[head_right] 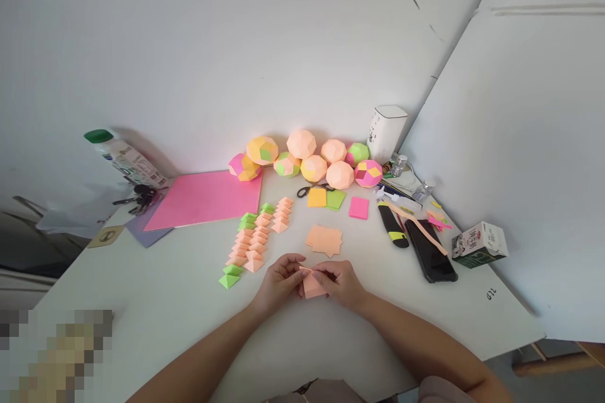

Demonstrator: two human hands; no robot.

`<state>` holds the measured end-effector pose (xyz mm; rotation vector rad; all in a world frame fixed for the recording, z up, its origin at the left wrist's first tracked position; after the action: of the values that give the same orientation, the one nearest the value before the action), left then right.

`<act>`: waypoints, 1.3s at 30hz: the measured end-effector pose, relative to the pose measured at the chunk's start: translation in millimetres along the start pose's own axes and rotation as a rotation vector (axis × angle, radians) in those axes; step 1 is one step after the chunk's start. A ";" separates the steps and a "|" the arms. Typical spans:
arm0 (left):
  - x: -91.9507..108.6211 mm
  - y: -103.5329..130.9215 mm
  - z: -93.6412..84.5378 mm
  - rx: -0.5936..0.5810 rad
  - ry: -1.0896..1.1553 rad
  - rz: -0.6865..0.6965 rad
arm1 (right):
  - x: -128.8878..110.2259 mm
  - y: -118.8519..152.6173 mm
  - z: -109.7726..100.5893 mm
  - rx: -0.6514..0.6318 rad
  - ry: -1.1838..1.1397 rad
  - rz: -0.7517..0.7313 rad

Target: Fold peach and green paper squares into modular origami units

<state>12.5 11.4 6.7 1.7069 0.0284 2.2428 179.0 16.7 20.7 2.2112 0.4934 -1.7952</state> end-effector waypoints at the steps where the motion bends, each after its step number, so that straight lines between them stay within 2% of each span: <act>1: -0.2 0.3 -0.1 0.002 -0.024 -0.002 | 1.5 -0.1 -0.1 0.001 0.006 0.002; 7: -0.3 0.7 -1.8 0.005 -0.141 -0.026 | 5.5 -0.5 0.1 0.002 0.007 0.019; 15: 6.0 2.7 0.8 -0.072 -0.215 -0.013 | 4.9 -0.6 -0.8 -0.026 0.037 0.010; 20: 8.7 4.6 1.6 -0.071 -0.263 -0.015 | 3.4 -0.4 -0.5 -0.031 0.055 0.008; 32: 8.6 2.0 -2.5 0.030 -0.068 -0.022 | 2.6 -0.4 -3.3 0.036 -0.025 0.077; 35: 8.9 1.6 -3.8 -0.002 -0.011 -0.009 | 3.8 -0.5 -4.0 0.045 -0.052 0.095; 39: 8.7 3.6 -1.3 -0.090 -0.161 0.008 | 4.9 0.0 -2.4 0.014 -0.040 0.079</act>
<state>8.5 10.5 15.2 1.8352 -0.1150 2.0719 182.1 18.2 16.4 2.1679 0.3805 -1.8036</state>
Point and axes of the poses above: each hand's wrist, its own y-axis away from the middle knuckle, its own z-axis out of the palm, x = y × z, the point moved 1 cm from there along -y, towards the middle knuckle, and after that the axes turned 1 degree about x, right-handed, at the moved point
